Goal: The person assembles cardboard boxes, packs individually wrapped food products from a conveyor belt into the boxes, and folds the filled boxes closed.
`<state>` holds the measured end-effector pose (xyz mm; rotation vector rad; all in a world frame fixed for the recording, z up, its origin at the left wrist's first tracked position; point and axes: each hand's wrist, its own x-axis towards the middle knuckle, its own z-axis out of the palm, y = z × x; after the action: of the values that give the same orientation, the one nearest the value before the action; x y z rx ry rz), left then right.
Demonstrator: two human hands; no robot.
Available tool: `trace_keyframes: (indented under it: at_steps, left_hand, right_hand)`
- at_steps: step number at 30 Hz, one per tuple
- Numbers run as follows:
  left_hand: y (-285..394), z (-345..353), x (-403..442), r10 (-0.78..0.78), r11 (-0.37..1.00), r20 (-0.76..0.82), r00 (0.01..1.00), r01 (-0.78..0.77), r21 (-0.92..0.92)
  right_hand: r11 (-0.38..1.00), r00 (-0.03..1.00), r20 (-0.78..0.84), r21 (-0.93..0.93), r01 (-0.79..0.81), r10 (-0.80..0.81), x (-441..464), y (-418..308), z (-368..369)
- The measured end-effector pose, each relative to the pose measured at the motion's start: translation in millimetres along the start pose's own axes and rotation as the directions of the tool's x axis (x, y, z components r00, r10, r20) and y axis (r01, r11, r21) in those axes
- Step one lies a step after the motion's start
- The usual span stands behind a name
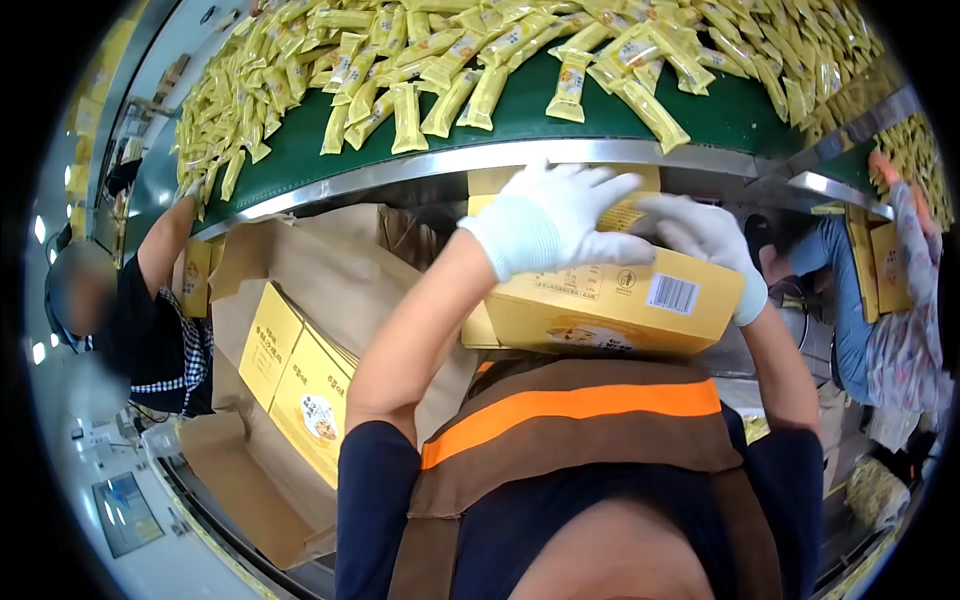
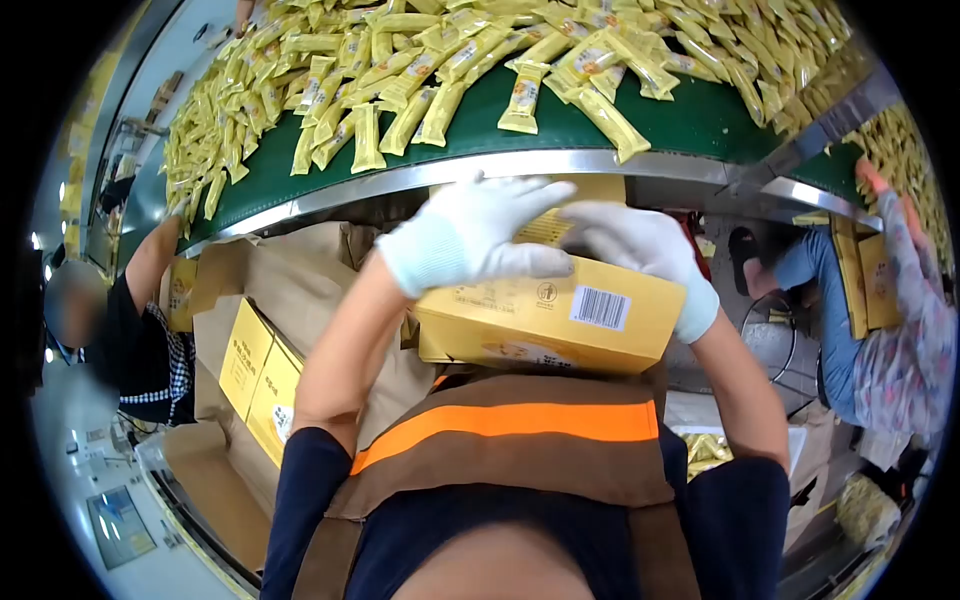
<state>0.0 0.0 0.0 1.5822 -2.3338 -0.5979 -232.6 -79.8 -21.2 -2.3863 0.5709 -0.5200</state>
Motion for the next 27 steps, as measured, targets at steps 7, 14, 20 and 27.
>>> trace_keyframes:
  at_steps: [7,14,20,27]
  left_hand:
    - [-36,3,-76,-0.248,0.938,-0.384,0.889,0.121,-0.325]
    - [-44,110,-83,-0.615,0.635,-0.621,0.486,-0.16,-0.755]
    - [-69,127,-78,-0.521,0.852,-0.663,0.537,0.294,-0.432]
    - [-16,41,-17,-0.332,0.874,-0.217,0.918,0.386,0.295]
  right_hand:
    - [0.218,0.539,0.032,0.893,-0.394,0.841,-123,124,125]
    - [0.41,0.979,0.133,0.893,-0.187,0.155,-18,-16,4]
    - [0.97,0.694,0.691,0.241,0.046,-0.204,42,-14,25]
    - [0.984,0.739,0.668,-0.174,0.045,0.084,51,-49,35]
